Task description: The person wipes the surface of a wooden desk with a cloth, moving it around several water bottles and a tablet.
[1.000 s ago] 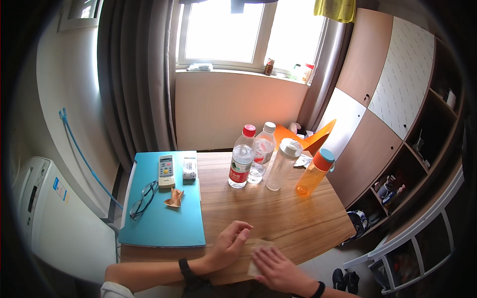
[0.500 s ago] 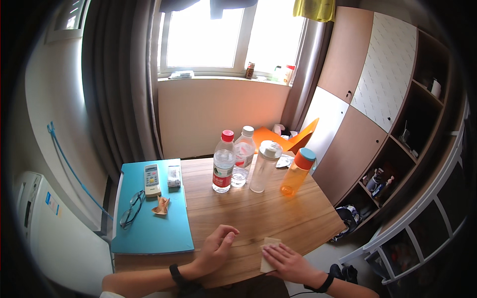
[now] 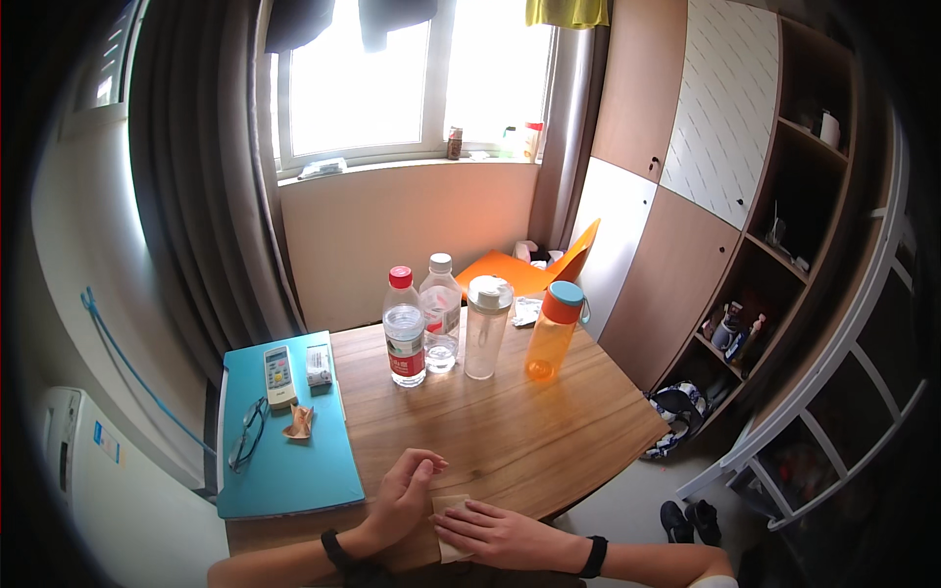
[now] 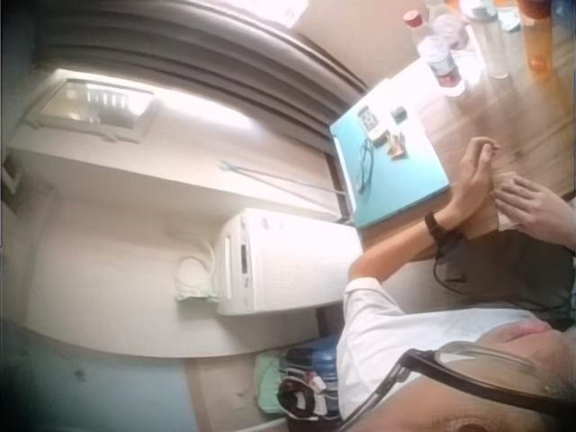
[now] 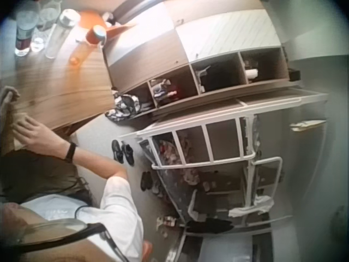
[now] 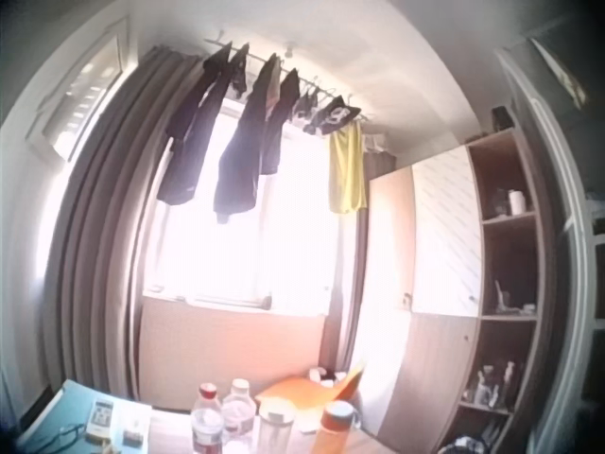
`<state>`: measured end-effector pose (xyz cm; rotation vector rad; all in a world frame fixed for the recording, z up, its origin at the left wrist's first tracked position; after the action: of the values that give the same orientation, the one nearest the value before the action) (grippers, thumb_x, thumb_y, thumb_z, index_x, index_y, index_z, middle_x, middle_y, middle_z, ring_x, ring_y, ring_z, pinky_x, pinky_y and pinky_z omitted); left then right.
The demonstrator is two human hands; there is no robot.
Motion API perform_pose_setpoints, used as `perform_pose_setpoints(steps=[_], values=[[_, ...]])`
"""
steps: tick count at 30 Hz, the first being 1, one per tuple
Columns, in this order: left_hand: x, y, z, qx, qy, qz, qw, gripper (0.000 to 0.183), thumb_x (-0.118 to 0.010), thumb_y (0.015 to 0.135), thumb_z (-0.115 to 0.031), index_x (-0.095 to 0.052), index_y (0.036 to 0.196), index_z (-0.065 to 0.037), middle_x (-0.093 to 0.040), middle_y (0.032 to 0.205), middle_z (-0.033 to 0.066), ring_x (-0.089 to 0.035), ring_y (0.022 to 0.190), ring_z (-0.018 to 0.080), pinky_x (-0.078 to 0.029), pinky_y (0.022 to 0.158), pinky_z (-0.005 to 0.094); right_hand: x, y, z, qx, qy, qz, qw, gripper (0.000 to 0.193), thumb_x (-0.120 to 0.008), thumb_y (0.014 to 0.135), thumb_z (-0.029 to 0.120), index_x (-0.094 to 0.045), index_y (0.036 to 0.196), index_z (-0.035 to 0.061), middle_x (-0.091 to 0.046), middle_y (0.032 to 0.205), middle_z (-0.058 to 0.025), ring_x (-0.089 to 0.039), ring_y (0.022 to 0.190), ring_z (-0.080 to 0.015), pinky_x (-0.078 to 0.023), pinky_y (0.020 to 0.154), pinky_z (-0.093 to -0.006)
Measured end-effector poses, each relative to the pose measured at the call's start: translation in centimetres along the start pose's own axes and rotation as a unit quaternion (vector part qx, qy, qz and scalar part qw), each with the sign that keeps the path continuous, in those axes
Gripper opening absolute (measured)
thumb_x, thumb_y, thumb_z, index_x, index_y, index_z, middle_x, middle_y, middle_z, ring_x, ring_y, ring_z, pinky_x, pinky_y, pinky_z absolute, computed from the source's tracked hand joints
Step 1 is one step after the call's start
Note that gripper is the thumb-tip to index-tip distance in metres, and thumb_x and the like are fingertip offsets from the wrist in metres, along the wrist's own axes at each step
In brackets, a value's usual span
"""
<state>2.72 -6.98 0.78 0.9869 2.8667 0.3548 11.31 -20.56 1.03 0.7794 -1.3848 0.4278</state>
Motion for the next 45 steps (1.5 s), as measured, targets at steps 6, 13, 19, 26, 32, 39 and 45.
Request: perform_pose_setpoints(steps=[6, 13, 19, 26, 32, 39, 45], values=[[0.8, -0.7, 0.3, 0.012, -0.006, -0.014, 1.0, 0.024, -0.041, 0.112, -0.016, -0.058, 0.116, 0.001, -0.064, 0.11, 0.0078, -0.061, 0.108, 0.0152, -0.048, 0.1, 0.0304, 1.8, -5.3, -5.4, -0.117, 0.004, 0.017, 0.993, 0.07, -0.063, 0.096, 0.047, -0.049, 0.145, -0.0012, -0.054, 0.147, -0.0185, -0.051, 0.139, -0.0311, -0.036, 0.12, -0.0441], [0.6, 0.2, 0.0, 0.017, -0.002, -0.017, 1.0, 0.025, -0.044, 0.111, -0.018, -0.06, 0.112, 0.002, -0.067, 0.104, 0.0081, -0.062, 0.098, 0.0148, -0.05, 0.093, 0.0305, 2.7, -12.5, -11.0, -0.258, -0.055, 0.041, 0.964, 0.069, -0.056, 0.101, 0.049, -0.05, 0.145, -0.0037, -0.053, 0.148, -0.0224, -0.049, 0.139, -0.0361, -0.032, 0.121, -0.0501], [0.6, 0.2, 0.5, 0.069, -0.116, 0.015, 0.991, 0.035, -0.038, 0.114, -0.025, -0.057, 0.124, 0.002, -0.067, 0.112, 0.0121, -0.064, 0.104, 0.0185, -0.052, 0.096, 0.033, 1.0, -5.1, -8.1, -0.22, -0.014, 0.04, 0.975, 0.064, -0.052, 0.105, 0.045, -0.049, 0.146, -0.0041, -0.051, 0.15, -0.0238, -0.045, 0.143, -0.0369, -0.031, 0.121, -0.0501], [0.2, 0.3, 1.9, 0.116, -0.184, 0.04, 0.975, 0.051, -0.028, 0.114, -0.038, -0.05, 0.137, 0.002, -0.065, 0.122, 0.0174, -0.064, 0.115, 0.0257, -0.051, 0.103, 0.0418, 0.9, -0.9, -5.5, -0.11, 0.082, 0.026, 0.99, 0.063, -0.056, 0.102, 0.045, -0.052, 0.144, -0.0015, -0.053, 0.15, -0.02, -0.049, 0.141, -0.0341, -0.032, 0.121, -0.0495], [0.6, 0.4, 1.6, 0.135, -0.191, 0.028, 0.972, 0.051, -0.028, 0.113, -0.038, -0.051, 0.136, 0.001, -0.065, 0.118, 0.0165, -0.064, 0.114, 0.0257, -0.052, 0.101, 0.043, 1.4, -5.0, -13.6, -0.247, 0.04, -0.001, 0.968, 0.063, -0.058, 0.101, 0.04, -0.051, 0.145, -0.0041, -0.051, 0.15, -0.0245, -0.045, 0.142, -0.0381, -0.029, 0.122, -0.0487], [0.7, 0.6, 1.8, 0.136, -0.197, 0.03, 0.97, 0.051, -0.029, 0.113, -0.039, -0.051, 0.137, 0.0, -0.065, 0.117, 0.0154, -0.064, 0.114, 0.025, -0.052, 0.099, 0.0421, 1.3, -5.9, -15.3, -0.3, 0.053, -0.022, 0.952, 0.061, -0.06, 0.099, 0.035, -0.051, 0.144, -0.0057, -0.049, 0.152, -0.0239, -0.041, 0.145, -0.0378, -0.025, 0.124, -0.0481], [0.6, 0.7, 1.9, 0.139, -0.197, 0.03, 0.97, 0.051, -0.029, 0.113, -0.039, -0.051, 0.136, 0.0, -0.065, 0.116, 0.0156, -0.064, 0.113, 0.0249, -0.052, 0.098, 0.0412, 1.6, -6.0, -15.2, -0.295, 0.055, -0.029, 0.953, 0.059, -0.06, 0.099, 0.033, -0.053, 0.142, -0.0059, -0.05, 0.151, -0.0233, -0.042, 0.145, -0.0373, -0.026, 0.123, -0.0483]])
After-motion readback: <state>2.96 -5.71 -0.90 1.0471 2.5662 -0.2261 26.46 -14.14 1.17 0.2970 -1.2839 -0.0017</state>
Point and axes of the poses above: each hand's wrist, its own y-axis towards the middle knuckle, its own x-axis out of the back of the hand, z = x × y, the point moved 8 cm from there along y, towards the middle knuckle
